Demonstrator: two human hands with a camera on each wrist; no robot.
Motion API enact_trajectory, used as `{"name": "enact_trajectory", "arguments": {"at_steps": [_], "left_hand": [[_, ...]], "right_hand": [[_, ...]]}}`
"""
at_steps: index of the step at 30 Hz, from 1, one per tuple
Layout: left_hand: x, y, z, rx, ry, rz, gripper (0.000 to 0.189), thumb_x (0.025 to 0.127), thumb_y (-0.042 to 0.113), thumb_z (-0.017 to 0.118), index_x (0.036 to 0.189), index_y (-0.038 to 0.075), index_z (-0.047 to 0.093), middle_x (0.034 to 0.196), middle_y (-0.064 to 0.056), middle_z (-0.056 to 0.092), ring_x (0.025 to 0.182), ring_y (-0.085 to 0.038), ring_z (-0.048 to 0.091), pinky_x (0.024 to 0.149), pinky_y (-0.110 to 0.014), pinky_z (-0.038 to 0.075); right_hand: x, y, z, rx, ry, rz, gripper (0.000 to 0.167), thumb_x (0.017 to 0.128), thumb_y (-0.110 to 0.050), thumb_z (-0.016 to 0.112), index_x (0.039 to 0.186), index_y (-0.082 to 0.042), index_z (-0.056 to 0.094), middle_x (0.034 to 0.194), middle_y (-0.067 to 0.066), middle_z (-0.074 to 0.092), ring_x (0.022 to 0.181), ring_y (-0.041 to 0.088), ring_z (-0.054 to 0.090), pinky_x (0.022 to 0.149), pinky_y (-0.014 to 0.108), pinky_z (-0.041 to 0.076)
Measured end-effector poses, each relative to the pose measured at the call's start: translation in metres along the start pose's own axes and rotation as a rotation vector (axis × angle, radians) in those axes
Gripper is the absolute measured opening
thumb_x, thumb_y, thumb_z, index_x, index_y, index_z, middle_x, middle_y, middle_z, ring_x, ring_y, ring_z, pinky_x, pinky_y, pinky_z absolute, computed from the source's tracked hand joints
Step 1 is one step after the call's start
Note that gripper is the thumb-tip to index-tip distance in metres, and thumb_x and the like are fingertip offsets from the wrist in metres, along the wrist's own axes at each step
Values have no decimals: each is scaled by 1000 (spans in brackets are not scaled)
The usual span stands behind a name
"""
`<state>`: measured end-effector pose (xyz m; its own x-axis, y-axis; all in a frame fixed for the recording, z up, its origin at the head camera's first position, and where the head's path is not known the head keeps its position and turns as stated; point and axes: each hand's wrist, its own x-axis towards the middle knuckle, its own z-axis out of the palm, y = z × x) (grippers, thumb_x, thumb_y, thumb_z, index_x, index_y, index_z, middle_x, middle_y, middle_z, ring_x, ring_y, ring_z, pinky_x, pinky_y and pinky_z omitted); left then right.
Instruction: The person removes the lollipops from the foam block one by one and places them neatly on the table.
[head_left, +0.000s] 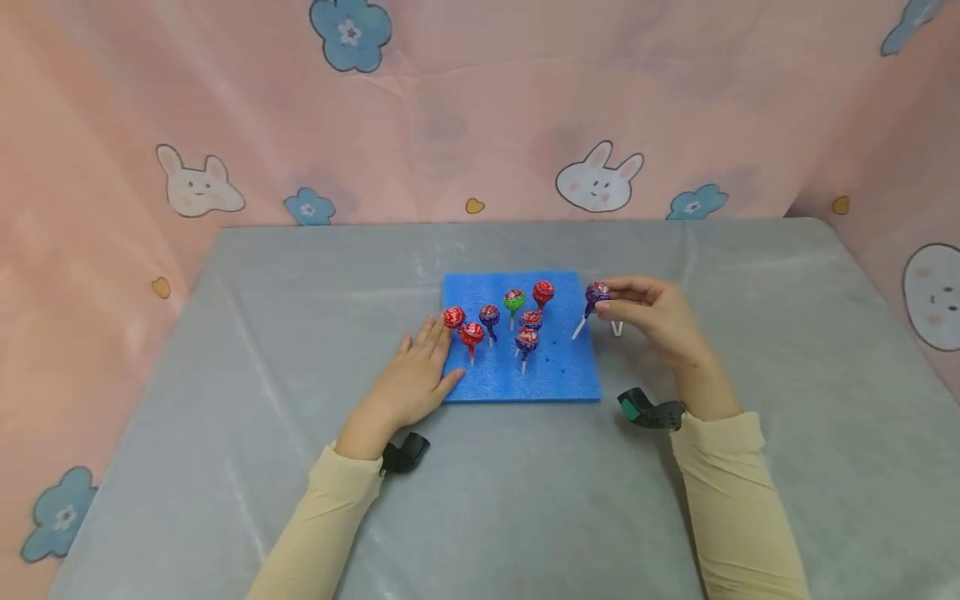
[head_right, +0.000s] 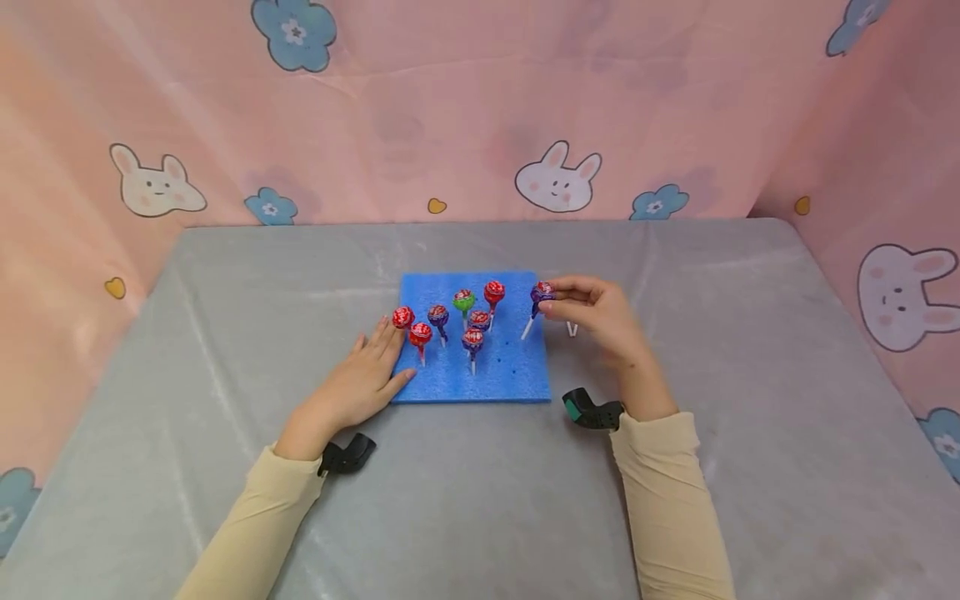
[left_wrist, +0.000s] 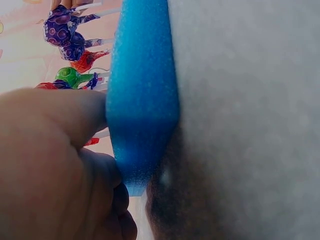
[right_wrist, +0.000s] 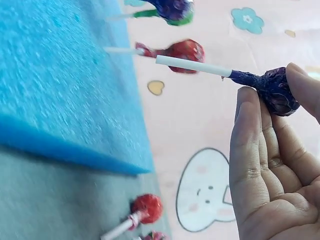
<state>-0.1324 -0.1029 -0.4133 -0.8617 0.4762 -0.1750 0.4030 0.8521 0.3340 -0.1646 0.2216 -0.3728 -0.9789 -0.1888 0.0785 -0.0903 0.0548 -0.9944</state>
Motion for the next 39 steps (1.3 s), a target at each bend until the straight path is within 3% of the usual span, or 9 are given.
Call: {"name": "enact_trajectory", "arguments": {"at_steps": [10,16,34,39], "left_hand": [[1,1,1,-28,8,2,68,101,39,37,149,-2,13,157,-15,2,143,-28,-3,113,-48,3],[1,1,1,-34,7,4,67,101,39,36,149,-1,12,157,-14,1,143,-27,-4,113,-48,3],[-2,1,-1,-40,27,13,66,102,38,36,149,-2,13,156,-14,2,143,-27,-2,113,-48,3],[-2,2,-1,-32,18,16,67,101,39,36,149,-2,13,156,-14,3,143,-27,-2,113,-48,4]], "right_hand": [[-5,-1,-19,148,58,-12,27,86,10,61,90,-13,74,84,0,70,72,8,66,70,19,53],[-5,-2,-24,164,80,-9,25,86,10,61,90,-11,74,84,1,70,73,9,67,71,20,53],[-6,8,-41,281,218,139,10,84,0,69,88,-7,75,89,2,68,77,12,66,74,20,53],[-7,14,-48,258,242,170,9,84,-1,69,87,-7,75,88,1,68,76,12,66,75,19,52]]}}
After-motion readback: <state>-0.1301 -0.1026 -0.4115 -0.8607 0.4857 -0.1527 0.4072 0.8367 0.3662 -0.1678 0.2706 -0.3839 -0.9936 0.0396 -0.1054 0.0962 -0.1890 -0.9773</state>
